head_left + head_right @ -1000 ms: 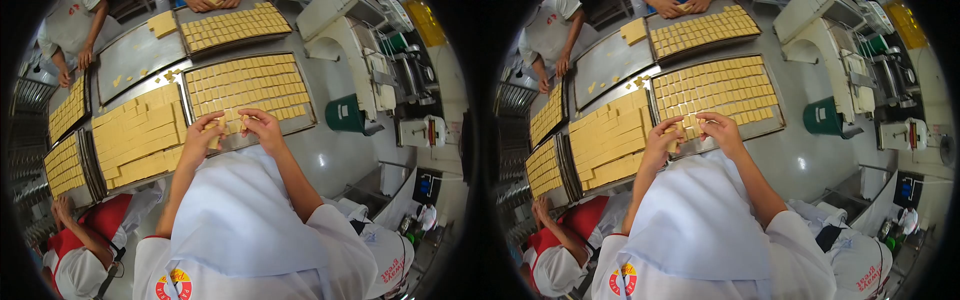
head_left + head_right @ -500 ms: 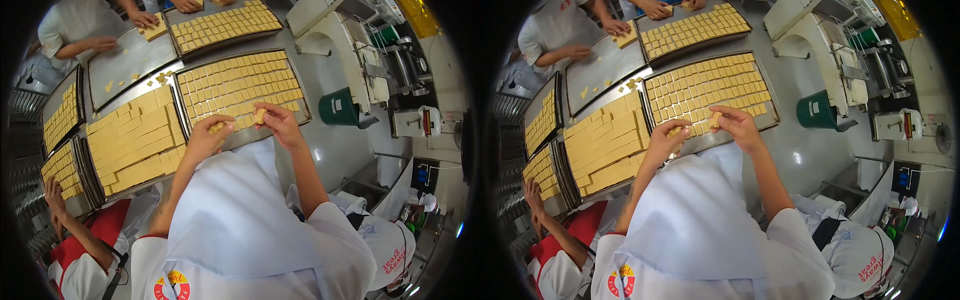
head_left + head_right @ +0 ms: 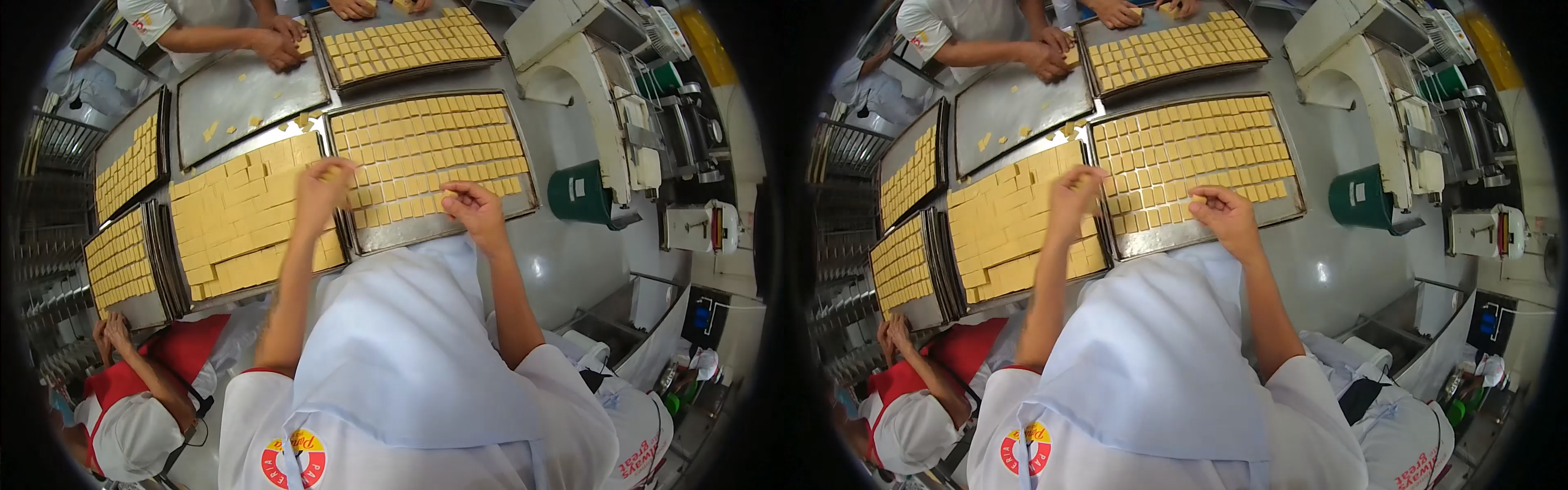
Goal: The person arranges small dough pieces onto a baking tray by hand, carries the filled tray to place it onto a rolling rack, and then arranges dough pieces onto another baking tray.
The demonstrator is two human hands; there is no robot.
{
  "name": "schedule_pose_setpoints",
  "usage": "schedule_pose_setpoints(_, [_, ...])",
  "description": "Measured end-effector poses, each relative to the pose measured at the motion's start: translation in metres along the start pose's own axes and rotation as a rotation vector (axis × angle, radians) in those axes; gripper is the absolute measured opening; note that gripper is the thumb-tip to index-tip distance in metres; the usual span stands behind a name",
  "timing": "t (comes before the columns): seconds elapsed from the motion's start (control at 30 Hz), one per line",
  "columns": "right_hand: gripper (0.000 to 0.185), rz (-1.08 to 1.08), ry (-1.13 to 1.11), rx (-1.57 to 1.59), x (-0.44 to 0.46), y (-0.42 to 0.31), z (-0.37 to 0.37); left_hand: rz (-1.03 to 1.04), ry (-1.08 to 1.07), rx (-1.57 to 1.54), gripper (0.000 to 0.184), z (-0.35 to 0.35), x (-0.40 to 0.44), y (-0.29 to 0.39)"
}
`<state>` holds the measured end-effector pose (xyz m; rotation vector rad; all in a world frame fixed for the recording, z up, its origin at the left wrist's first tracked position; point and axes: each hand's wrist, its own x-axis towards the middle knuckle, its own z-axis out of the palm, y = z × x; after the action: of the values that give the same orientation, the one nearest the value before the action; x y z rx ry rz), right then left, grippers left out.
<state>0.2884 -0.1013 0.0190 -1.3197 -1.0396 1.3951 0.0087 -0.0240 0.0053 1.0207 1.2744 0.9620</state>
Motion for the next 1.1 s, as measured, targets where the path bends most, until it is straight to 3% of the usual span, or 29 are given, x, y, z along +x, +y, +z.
schedule_pose_setpoints(0.07, [0.028,0.062,0.039,-0.033,0.0,0.007,-0.017,0.112,0.203,-0.097,0.028,-0.027,0.024,0.002])
schedule_pose_setpoints(0.13, [0.028,0.115,0.112,-0.021,-0.001,0.012,-0.043,-0.011,0.251,-0.077,0.036,-0.059,0.047,-0.013])
schedule_pose_setpoints(0.27, [0.03,-0.087,0.31,-0.101,0.002,0.03,-0.111,-0.079,0.343,-0.004,0.028,-0.076,0.042,-0.039])
schedule_pose_setpoints(0.37, [0.026,-0.06,0.529,-0.238,0.002,0.022,-0.159,-0.068,0.475,-0.046,0.021,-0.091,0.048,-0.069])
schedule_pose_setpoints(0.47, [0.021,0.012,0.528,-0.454,0.008,0.016,-0.194,-0.003,0.532,-0.112,0.02,-0.118,0.07,-0.074])
schedule_pose_setpoints(0.57, [0.019,-0.059,0.35,-0.968,0.019,0.016,-0.213,0.063,0.456,-0.004,0.022,-0.143,0.091,-0.05])
schedule_pose_setpoints(0.67, [0.019,0.0,0.242,-1.001,0.03,0.024,-0.217,0.049,0.537,0.052,0.026,-0.157,0.109,-0.034])
schedule_pose_setpoints(0.77, [0.021,-0.008,0.209,-1.036,0.036,0.028,-0.216,0.135,0.439,-0.067,0.028,-0.128,0.083,-0.003])
schedule_pose_setpoints(0.97, [0.02,-0.17,0.246,-1.1,0.035,0.031,-0.205,-0.047,0.189,-0.182,0.026,-0.1,0.05,-0.014])
schedule_pose_setpoints(1.1, [0.026,-0.076,0.21,-1.129,0.027,0.024,-0.206,-0.114,0.096,-0.29,0.031,-0.076,0.017,-0.015])
